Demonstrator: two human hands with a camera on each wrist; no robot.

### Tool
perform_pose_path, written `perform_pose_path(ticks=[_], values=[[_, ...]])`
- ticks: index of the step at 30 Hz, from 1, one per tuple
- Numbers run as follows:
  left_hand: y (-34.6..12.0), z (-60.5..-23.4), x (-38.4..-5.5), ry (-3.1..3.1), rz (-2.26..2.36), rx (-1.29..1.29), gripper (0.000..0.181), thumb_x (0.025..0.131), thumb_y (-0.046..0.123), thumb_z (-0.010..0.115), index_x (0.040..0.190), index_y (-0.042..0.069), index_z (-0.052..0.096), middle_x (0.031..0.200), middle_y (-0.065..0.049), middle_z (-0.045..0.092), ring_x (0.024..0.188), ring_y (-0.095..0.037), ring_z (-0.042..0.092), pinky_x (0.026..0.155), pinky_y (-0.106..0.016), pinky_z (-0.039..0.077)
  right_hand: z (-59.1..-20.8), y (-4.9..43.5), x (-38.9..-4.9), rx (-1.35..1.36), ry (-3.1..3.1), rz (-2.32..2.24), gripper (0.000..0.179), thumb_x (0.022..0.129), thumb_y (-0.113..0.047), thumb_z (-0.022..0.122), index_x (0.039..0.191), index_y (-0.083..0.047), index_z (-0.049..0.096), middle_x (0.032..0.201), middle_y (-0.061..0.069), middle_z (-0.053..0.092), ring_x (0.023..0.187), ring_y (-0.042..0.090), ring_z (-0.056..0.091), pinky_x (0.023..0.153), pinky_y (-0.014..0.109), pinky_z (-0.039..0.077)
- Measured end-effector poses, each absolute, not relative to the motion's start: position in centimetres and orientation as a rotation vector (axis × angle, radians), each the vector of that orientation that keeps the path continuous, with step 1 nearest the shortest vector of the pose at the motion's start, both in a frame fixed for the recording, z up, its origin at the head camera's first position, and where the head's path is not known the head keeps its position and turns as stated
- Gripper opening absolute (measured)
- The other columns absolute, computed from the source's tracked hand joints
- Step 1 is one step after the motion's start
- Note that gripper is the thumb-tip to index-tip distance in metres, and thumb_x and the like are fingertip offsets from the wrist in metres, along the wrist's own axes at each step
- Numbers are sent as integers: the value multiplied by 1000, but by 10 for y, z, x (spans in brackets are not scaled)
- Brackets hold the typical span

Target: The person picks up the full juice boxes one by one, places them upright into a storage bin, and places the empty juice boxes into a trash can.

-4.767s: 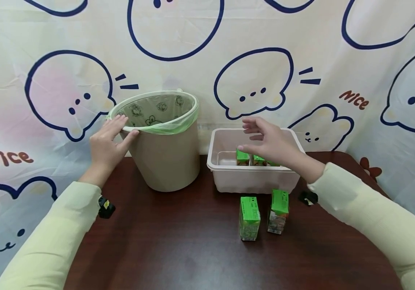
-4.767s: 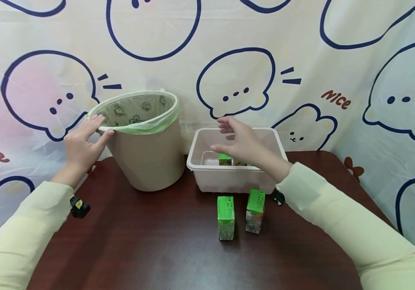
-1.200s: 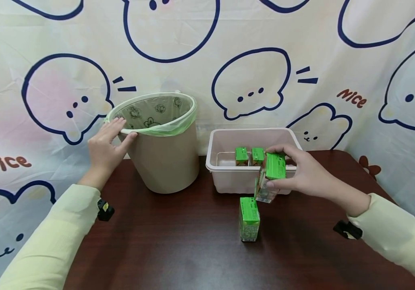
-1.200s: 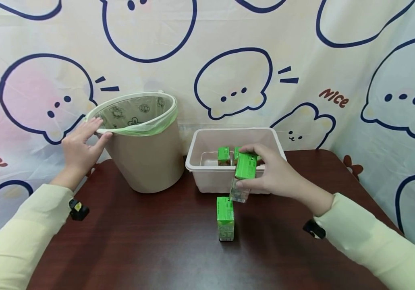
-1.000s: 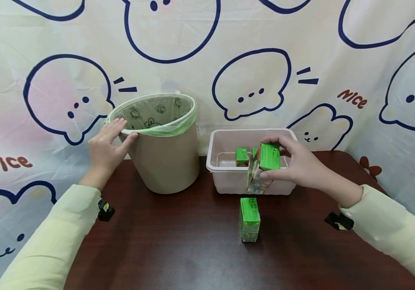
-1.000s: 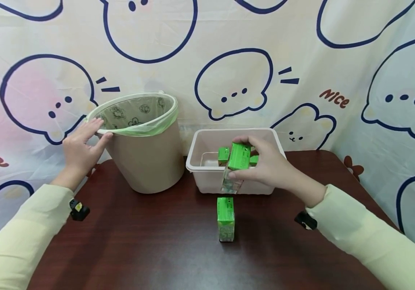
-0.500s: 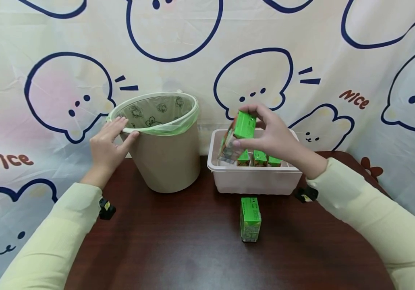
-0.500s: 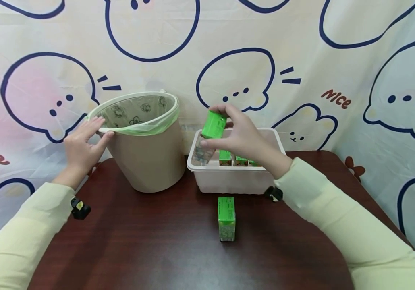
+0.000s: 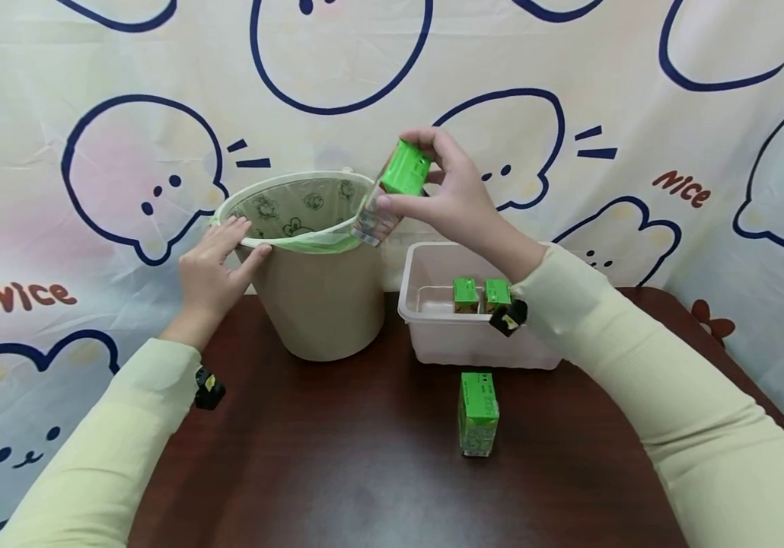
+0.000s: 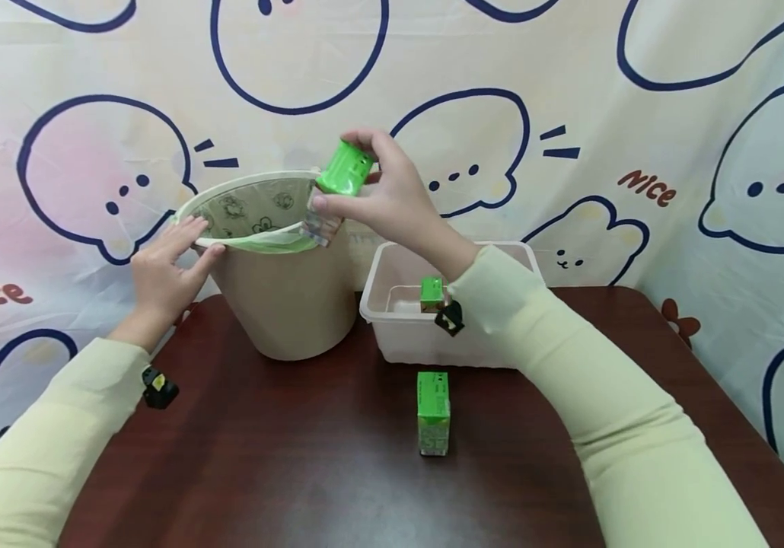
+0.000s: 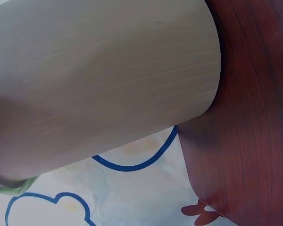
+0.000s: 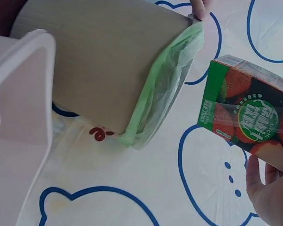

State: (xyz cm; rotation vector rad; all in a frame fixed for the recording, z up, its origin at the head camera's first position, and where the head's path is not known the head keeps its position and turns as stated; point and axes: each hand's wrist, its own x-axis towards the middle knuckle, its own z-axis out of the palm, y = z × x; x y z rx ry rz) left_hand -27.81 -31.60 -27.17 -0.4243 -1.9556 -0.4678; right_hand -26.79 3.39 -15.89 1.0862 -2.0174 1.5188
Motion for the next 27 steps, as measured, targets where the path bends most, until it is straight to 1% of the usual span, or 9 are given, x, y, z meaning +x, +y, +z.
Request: perform_pose_path(ticks=[4,7,12,16,22,27], values=[[-316,-270,-277,-1948,-471,-429,65,89,61,58,120,5,69,117,-14,67,114,-30,61,106,-42,38,-147,16,-265,1103,-1973,1572,64,77,-2,78,131,10,44,121,18,51,104,19,49,84,27,47],[-317,-268,-277,-1952,-461,-433,62,89,58,60,120,5,69,116,-14,67,114,-29,61,106,-42,39,-144,4,-266,1109,-1958,1625,65,78,-3,77,132,10,43,121,17,49,105,19,48,85,25,47],[-317,-267,-277,-1972,-445,-423,63,90,59,58,121,5,69,118,-14,66,115,-28,60,107,-40,37,-142,-13,-274,1073,-1967,1652,68,79,-6,78,135,6,42,125,15,48,109,18,47,88,23,44],[-318,-267,-278,-2000,-442,-414,68,91,63,53,122,4,68,119,-14,65,117,-29,59,108,-38,35,-146,-25,-294,1033,-1973,1689,71,78,-11,80,135,2,42,128,10,47,111,16,46,88,23,44],[-318,-269,-279,-2013,-417,-417,75,90,68,49,122,3,67,119,-16,65,116,-30,60,107,-41,36,-164,-43,-334,975,-2000,1754,76,75,-20,85,136,-7,42,128,3,45,110,12,44,87,23,46],[-320,-270,-278,-2002,-421,-426,73,90,67,50,121,3,68,118,-16,66,115,-30,60,107,-40,37,-176,-55,-348,931,-2019,1806,78,75,-20,85,137,-5,41,129,5,43,109,15,47,87,22,47]])
